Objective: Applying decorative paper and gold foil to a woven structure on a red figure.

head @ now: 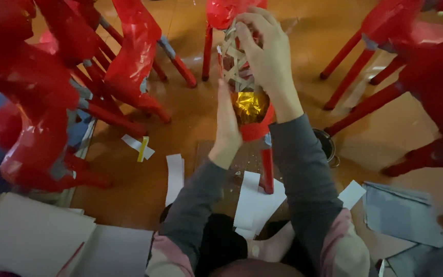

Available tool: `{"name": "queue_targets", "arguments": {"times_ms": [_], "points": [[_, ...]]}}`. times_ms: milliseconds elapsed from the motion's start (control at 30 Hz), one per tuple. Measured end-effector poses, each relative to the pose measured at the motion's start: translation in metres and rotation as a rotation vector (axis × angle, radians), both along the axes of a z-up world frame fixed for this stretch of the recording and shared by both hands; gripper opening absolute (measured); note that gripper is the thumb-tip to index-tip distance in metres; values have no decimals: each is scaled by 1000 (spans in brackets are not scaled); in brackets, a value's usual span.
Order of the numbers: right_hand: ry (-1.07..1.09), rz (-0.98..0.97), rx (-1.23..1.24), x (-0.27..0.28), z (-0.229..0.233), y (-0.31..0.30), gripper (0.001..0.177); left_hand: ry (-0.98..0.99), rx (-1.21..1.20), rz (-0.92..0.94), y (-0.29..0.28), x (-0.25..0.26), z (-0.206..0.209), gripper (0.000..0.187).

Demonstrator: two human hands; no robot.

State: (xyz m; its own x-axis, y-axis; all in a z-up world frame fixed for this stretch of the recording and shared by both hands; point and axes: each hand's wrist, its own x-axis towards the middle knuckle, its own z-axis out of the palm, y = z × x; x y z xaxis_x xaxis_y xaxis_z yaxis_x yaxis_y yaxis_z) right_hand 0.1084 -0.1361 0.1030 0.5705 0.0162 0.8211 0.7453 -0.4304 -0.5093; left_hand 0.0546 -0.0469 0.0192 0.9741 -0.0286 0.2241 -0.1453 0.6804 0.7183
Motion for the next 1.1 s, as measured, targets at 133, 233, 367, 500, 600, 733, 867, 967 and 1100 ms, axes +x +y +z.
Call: {"name": "queue_targets", "arguments": {"times_ms": [133,233,367,500,600,733,867,967,1100], "points": [[-69,-21,-34,1,-3,-3,18,159,-156,178,-10,9,8,64],[-92,-9,-50,1,-2,-7,21,259,-162,263,-6,10,30,64],[-104,94,-20,0,3,-13,24,243,-149,282,14,25,-2,52],[24,227,39,-24,-21,-39,34,5,127,214,40,11,-63,42],[101,175,123,-52,-52,-58,32,-67,357,-32,47,2,-77,69],[300,85,-8,-76,-88,-73,57,-188,710,-31,36,-17,-38,87],[682,151,-252,-98,-50,-69,99,-114,759,77,27,-18,-27,76],[556,164,-317,-94,-47,-64,102,-111,846,183,28,-8,-51,56],[575,150,-382,-93,-37,-61,103,-94,824,255,22,-18,-32,43]]}}
